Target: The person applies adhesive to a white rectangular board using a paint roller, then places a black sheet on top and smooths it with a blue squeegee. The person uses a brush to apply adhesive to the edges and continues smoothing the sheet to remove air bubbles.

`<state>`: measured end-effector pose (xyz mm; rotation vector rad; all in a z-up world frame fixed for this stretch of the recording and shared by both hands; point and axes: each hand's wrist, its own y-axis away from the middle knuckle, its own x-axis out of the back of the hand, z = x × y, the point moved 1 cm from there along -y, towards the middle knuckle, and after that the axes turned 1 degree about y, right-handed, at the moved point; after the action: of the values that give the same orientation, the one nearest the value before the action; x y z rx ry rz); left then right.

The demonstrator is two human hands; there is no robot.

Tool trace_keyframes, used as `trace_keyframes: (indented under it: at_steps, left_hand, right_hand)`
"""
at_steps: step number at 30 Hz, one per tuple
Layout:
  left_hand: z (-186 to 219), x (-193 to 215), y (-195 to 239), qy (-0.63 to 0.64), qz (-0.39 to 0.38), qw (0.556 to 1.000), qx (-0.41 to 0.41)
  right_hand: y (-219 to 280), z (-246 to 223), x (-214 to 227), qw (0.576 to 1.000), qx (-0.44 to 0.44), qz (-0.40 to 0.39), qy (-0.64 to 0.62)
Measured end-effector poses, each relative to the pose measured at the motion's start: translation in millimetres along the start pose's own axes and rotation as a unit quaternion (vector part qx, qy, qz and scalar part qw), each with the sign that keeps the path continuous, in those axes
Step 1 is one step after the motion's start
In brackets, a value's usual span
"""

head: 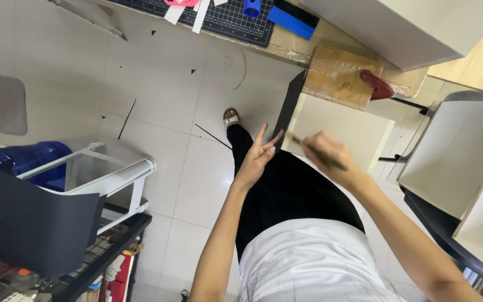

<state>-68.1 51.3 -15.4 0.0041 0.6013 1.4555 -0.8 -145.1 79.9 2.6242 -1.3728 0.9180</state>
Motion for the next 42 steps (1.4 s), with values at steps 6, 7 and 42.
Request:
trace_keyframes:
  at_steps: [6, 7, 42]
  left_hand:
    - [-3.9, 3.8, -1.0, 0.015, -0.012, 1.0, -0.002]
    - [-1.6, 3.3, -0.4, 0.014, -0.015, 1.0, -0.002]
    - [-1.1, 4.9, 0.2, 0.027, -0.017, 0.999, 0.027]
  right_hand:
    - [8.5, -12.1, -14.4, 0.997, 0.015, -0.002, 0.072]
    - [11.9, -17.1, -17.6, 0.999, -0.002, -0.012, 0.042]
    - [-56.8, 62.1, 24.2, 0.975, -0.193, 0.11, 0.008]
